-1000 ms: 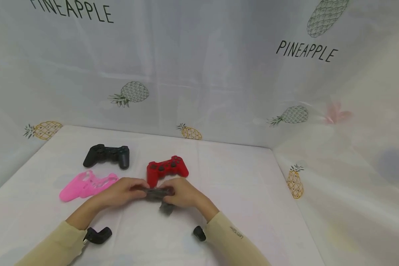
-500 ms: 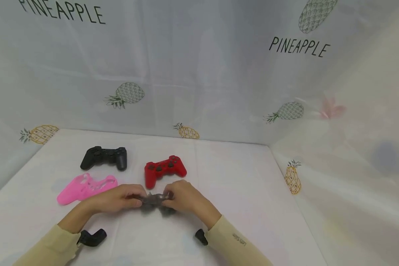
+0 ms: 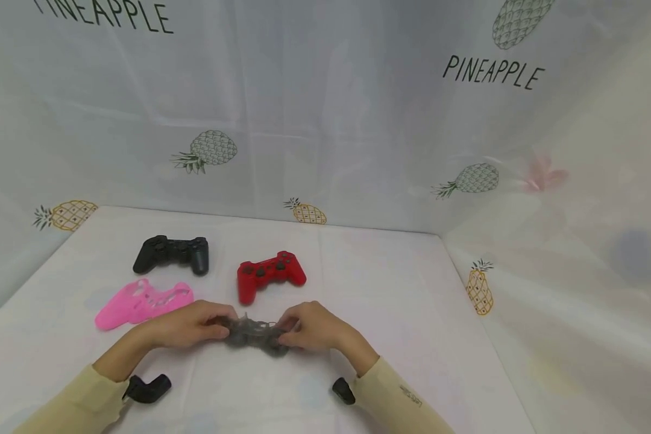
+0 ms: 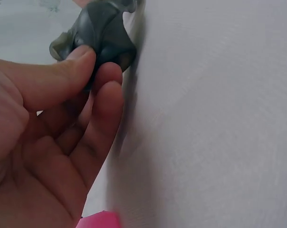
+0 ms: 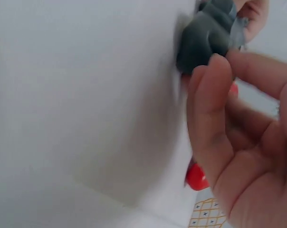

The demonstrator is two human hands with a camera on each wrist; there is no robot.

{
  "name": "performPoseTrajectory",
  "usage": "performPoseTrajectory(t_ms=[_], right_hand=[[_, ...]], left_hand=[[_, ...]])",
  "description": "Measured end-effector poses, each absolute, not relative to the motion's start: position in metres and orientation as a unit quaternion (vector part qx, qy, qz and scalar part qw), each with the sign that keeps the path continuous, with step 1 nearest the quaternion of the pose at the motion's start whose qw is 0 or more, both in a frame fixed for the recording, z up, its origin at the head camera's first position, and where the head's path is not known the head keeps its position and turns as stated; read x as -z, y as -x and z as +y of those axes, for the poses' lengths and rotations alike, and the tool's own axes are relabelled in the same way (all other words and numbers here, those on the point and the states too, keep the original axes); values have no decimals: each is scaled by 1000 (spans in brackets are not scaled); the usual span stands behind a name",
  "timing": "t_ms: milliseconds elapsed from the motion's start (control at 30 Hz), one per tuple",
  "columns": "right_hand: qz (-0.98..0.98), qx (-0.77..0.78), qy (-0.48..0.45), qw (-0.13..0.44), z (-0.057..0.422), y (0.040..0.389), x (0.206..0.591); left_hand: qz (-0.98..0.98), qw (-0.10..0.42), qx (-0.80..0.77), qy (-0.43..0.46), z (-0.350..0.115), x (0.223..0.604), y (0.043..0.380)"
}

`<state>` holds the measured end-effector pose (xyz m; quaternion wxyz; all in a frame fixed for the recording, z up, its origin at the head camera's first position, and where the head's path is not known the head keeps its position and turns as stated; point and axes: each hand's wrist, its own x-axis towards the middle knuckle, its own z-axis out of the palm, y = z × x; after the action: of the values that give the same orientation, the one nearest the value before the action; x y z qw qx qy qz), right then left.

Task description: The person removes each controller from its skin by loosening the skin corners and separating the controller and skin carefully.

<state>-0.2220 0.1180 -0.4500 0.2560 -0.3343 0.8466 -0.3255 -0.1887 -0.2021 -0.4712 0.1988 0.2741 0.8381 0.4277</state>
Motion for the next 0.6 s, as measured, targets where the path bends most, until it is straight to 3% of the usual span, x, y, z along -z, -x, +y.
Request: performPoseTrajectory(t_ms=[367,600], right_hand=[[867,368,307,139,119,216,457],[818,459,288,193,123,217,456]], left_hand=[[846,149,-446,-250,-191,470,184],[856,115,-453,-220,-191,469,188]])
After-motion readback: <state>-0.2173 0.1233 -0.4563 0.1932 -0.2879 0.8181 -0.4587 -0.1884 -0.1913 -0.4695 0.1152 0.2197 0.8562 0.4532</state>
